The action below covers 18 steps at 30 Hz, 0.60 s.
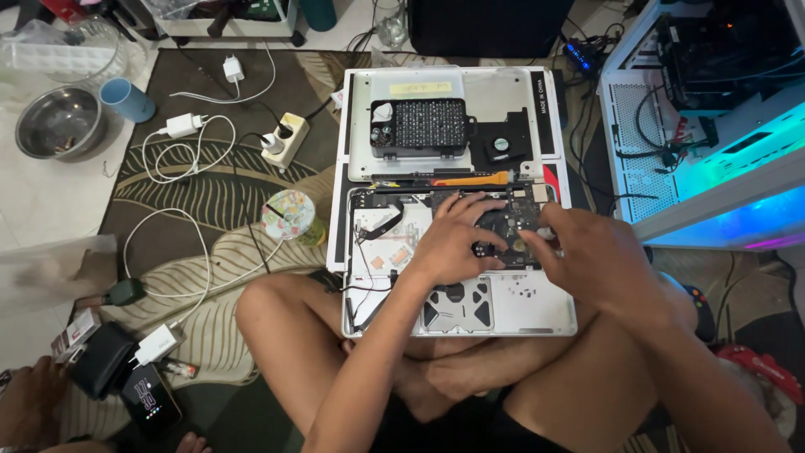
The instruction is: The person sits cross-legged on the floor with an opened laptop on their lap and works on its internal components. They use an orange spudger to pry and lift at the logic board area, use a screwdriver on the board, and handle small internal parts with their fingers.
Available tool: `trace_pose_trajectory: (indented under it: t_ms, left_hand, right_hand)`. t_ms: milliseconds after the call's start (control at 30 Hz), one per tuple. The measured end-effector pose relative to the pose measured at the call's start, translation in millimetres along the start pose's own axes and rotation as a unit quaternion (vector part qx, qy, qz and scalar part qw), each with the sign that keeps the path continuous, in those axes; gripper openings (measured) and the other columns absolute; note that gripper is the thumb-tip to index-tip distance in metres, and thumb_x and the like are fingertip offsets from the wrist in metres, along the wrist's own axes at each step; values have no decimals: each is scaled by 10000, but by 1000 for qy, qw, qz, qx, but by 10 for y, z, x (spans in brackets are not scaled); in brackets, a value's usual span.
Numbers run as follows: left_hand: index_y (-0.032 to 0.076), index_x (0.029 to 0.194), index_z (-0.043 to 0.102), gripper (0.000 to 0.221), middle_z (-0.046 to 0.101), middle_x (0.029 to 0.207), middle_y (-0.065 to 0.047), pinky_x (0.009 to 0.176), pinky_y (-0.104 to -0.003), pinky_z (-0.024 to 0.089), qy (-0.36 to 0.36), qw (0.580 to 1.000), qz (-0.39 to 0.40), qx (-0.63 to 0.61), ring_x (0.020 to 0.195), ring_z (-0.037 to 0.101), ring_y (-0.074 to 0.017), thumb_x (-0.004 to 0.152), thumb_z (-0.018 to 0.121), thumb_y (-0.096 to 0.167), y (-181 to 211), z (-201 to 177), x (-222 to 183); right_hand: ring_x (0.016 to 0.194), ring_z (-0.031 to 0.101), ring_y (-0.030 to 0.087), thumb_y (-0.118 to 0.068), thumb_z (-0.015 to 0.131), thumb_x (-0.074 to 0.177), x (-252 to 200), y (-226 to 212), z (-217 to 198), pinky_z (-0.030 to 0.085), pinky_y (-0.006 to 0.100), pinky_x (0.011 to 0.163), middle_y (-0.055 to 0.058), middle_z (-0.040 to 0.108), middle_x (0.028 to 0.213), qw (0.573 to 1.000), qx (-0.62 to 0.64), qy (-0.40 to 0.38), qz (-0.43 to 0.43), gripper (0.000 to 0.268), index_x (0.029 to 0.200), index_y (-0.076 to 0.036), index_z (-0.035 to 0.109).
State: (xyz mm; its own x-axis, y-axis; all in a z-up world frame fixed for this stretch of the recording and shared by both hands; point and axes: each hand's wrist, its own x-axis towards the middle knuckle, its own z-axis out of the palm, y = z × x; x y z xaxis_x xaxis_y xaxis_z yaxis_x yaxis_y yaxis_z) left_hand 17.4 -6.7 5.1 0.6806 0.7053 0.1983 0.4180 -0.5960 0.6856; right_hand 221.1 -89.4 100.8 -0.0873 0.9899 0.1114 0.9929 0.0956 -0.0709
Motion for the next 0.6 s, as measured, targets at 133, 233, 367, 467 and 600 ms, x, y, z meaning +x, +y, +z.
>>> trace_pose_trajectory:
  t_ms: [133,233,367,467,600]
  left_hand:
    - [324,967,806,257,598,1469,8,1298,-526,115,2,1000,-7,-12,1503,409,-277,733,863,415,44,-26,-27]
    - [285,950,808,237,615,1447,-19,1297,-517,108,7,1000,-8,-27,1492,418,-291,744,862,388,106,-93,-37]
    - [296,938,809,233,607,1458,-8,1297,-522,105,9,1000,-4,-28,1497,411,-296,733,869,389,50,-46,-27]
    - [318,926,810,218,608,1456,2,1299,-515,104,8,1000,-4,-28,1500,407,-289,730,872,393,31,-43,-28]
    - [336,917,811,195,599,1464,13,1299,-526,98,2,999,-2,-38,1503,401,-299,741,865,400,15,-6,-15]
  right_hand:
    - [727,731,290,-523,612,981,-4,-54,87,568,459,671,10,679,670,999,-25,7,34,330,1000,-196,654]
    - [701,749,235,-490,621,986,0,-131,-60,582,395,679,-26,718,659,1000,-19,-7,23,292,954,-210,697]
    - [750,753,272,-483,634,959,-30,-61,16,583,455,689,0,722,715,999,-2,10,41,285,1032,-209,663]
    - [746,747,245,-491,655,952,-36,-27,46,588,432,695,-30,709,698,999,1,37,39,261,977,-232,635]
    - [722,742,244,-416,694,941,-55,27,69,585,418,684,-20,711,686,997,16,76,-2,209,978,-218,638]
